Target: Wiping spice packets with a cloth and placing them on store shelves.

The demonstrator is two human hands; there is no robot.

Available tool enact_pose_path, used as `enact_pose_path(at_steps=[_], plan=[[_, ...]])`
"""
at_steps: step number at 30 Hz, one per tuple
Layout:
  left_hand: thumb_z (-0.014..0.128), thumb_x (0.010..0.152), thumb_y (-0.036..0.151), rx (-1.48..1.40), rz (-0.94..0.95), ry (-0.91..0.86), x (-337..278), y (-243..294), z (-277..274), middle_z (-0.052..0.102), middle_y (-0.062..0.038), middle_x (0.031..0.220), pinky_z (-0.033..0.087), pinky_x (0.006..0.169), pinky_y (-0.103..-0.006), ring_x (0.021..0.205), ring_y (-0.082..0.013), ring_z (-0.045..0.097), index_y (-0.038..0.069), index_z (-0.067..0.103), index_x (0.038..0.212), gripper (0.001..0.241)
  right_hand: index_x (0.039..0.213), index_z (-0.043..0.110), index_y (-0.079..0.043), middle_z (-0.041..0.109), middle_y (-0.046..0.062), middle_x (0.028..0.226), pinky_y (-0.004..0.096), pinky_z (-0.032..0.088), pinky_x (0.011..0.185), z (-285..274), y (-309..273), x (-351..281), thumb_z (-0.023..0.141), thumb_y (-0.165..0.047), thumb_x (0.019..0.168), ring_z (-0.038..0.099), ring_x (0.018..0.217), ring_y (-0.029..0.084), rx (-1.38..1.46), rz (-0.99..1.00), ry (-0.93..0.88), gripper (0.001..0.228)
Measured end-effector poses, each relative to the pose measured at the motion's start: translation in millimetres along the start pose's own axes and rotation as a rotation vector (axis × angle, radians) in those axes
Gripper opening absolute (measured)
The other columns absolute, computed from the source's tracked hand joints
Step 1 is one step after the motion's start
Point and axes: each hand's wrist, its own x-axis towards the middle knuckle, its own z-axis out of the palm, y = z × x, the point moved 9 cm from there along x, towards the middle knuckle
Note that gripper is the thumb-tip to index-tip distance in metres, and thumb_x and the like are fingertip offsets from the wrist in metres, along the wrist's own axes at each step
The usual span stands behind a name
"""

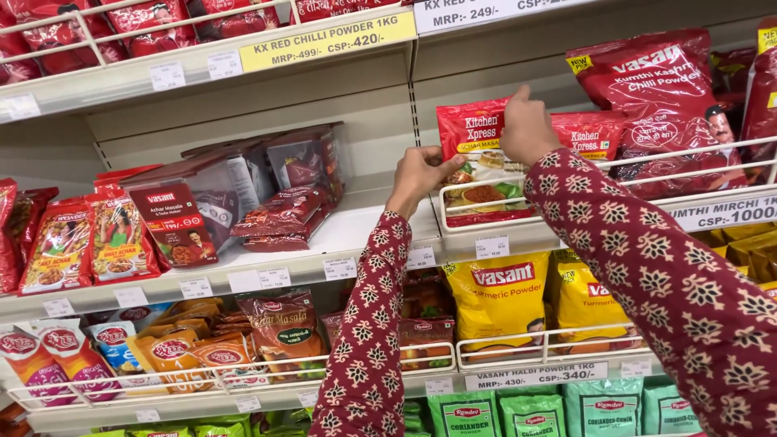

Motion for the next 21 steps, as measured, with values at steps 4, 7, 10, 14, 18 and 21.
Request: enact_pose_path(at_steps=[4, 7, 10, 14, 18, 21], plan=[[0.084, 0.081, 0.033, 0.147, -0.057, 0.043, -0.6, -5.1, -0.6, 0.08, -0.008, 0.083, 0.056, 0.058, -0.0259, 0.064, -0.0122, 0.07, 0.005, 0.08, 0.094, 0.031, 0.149, 0.026, 0.015, 0.051, 0.042, 0.128, 0.048, 0.055, 0.092, 2.5, -7.0, 1.4, 0.076, 0.008, 0.075, 0.06, 0.113, 0.053, -0.124, -0.009, 0.016, 0.089], [0.086, 0.078, 0.033, 0.214, -0.051, 0.074, 7.9, -23.7, -1.2, 0.081, -0.007, 0.083, 0.058, 0.059, -0.0246, 0.065, -0.0112, 0.074, 0.005, 0.08, 0.091, 0.032, 0.142, 0.041, 0.008, 0.045, 0.041, 0.138, 0.05, 0.053, 0.099, 9.3, -5.9, -4.2, 0.079, -0.001, 0.082, 0.057, 0.12, 0.054, -0.154, 0.076, -0.131, 0.071], [0.087, 0.077, 0.029, 0.07, -0.027, 0.059, 8.1, -29.1, 2.4, 0.079, -0.004, 0.08, 0.062, 0.057, -0.026, 0.065, -0.0122, 0.076, 0.003, 0.078, 0.091, 0.031, 0.14, 0.046, -0.001, 0.053, 0.034, 0.134, 0.049, 0.05, 0.105, 20.7, -9.7, -15.0, 0.091, -0.032, 0.079, 0.056, 0.125, 0.048, -0.154, 0.075, -0.355, 0.082], [0.092, 0.074, 0.032, 0.251, 0.034, 0.158, 11.8, -34.7, -2.4, 0.072, -0.004, 0.076, 0.058, 0.054, -0.0267, 0.064, -0.0154, 0.074, 0.003, 0.074, 0.099, 0.042, 0.137, 0.053, -0.003, 0.062, 0.029, 0.129, 0.049, 0.054, 0.102, 22.2, -7.6, -14.8, 0.099, -0.031, 0.065, 0.061, 0.122, 0.046, -0.22, 0.011, -0.322, 0.09], [0.087, 0.073, 0.032, 0.096, -0.047, 0.096, 2.8, -38.3, -2.0, 0.073, -0.005, 0.076, 0.061, 0.052, -0.0277, 0.061, -0.0143, 0.074, 0.001, 0.069, 0.111, 0.052, 0.133, 0.058, -0.001, 0.063, 0.03, 0.128, 0.047, 0.055, 0.101, 27.4, -5.0, -18.0, 0.099, -0.032, 0.067, 0.063, 0.12, 0.046, -0.252, -0.009, -0.305, 0.084], [0.084, 0.074, 0.034, 0.069, -0.065, 0.082, -3.7, -35.8, -3.8, 0.072, -0.003, 0.076, 0.061, 0.053, -0.0325, 0.062, -0.0144, 0.072, 0.001, 0.065, 0.116, 0.057, 0.13, 0.061, 0.0, 0.067, 0.028, 0.122, 0.047, 0.057, 0.099, 21.4, -14.3, -27.6, 0.097, -0.028, 0.07, 0.066, 0.116, 0.044, -0.264, -0.041, -0.291, 0.075]])
